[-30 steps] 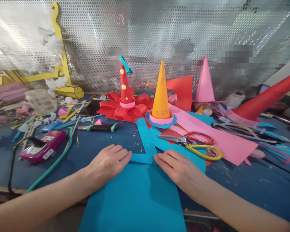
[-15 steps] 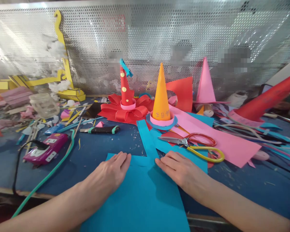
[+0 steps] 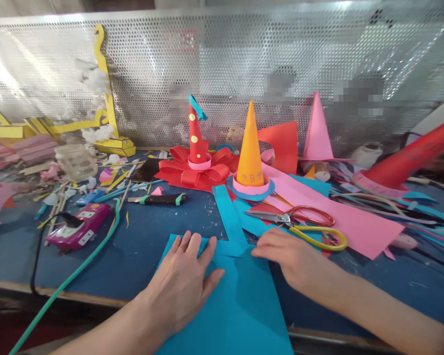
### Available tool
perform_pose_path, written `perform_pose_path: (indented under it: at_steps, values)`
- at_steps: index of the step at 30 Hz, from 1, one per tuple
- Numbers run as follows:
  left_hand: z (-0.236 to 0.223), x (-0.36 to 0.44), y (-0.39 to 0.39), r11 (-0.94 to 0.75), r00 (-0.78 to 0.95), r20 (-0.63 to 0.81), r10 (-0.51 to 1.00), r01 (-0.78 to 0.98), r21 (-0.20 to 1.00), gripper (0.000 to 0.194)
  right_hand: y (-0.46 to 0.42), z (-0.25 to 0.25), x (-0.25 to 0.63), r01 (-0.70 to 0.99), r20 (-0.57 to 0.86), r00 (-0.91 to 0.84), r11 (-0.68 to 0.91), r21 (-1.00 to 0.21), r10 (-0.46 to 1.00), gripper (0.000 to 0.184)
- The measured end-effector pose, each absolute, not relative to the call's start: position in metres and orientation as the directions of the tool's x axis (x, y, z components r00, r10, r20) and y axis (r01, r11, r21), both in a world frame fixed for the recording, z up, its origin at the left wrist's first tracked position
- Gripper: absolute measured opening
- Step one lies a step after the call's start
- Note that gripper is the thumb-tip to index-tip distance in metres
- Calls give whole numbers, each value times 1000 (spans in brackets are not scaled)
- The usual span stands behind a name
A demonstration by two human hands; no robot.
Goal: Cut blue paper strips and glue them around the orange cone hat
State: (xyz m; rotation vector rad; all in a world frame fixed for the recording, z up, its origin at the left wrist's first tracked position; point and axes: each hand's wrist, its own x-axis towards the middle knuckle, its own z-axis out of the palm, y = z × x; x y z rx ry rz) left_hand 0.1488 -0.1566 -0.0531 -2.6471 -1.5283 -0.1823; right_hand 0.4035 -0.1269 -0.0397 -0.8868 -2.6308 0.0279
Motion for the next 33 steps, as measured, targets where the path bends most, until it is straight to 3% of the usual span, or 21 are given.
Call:
perform_pose_path:
  at_steps: [3, 9, 18, 25, 33]
  values:
    - [-51, 148, -156, -508, 505, 128, 854, 861, -9, 51, -121, -26, 387, 615, 284, -713, 766, -186, 642, 56]
    - [-53, 149, -156, -513, 511, 157, 845, 858, -30, 48, -122, -42, 348, 616, 169, -782, 786, 53, 600, 37]
    - [-63, 149, -160, -473, 490, 232, 840, 872, -128, 50, -142, -58, 396, 686, 235, -721, 720, 109, 651, 37]
    - [-64, 131, -159, -517, 523, 306, 796, 849, -107, 51, -152, -65, 406, 712, 300, -697, 679, 180, 651, 44]
    - [-66, 101, -157, -502, 513, 267, 816, 857, -114, 48, -152, -71, 405, 706, 352, -705, 655, 268, 616, 42]
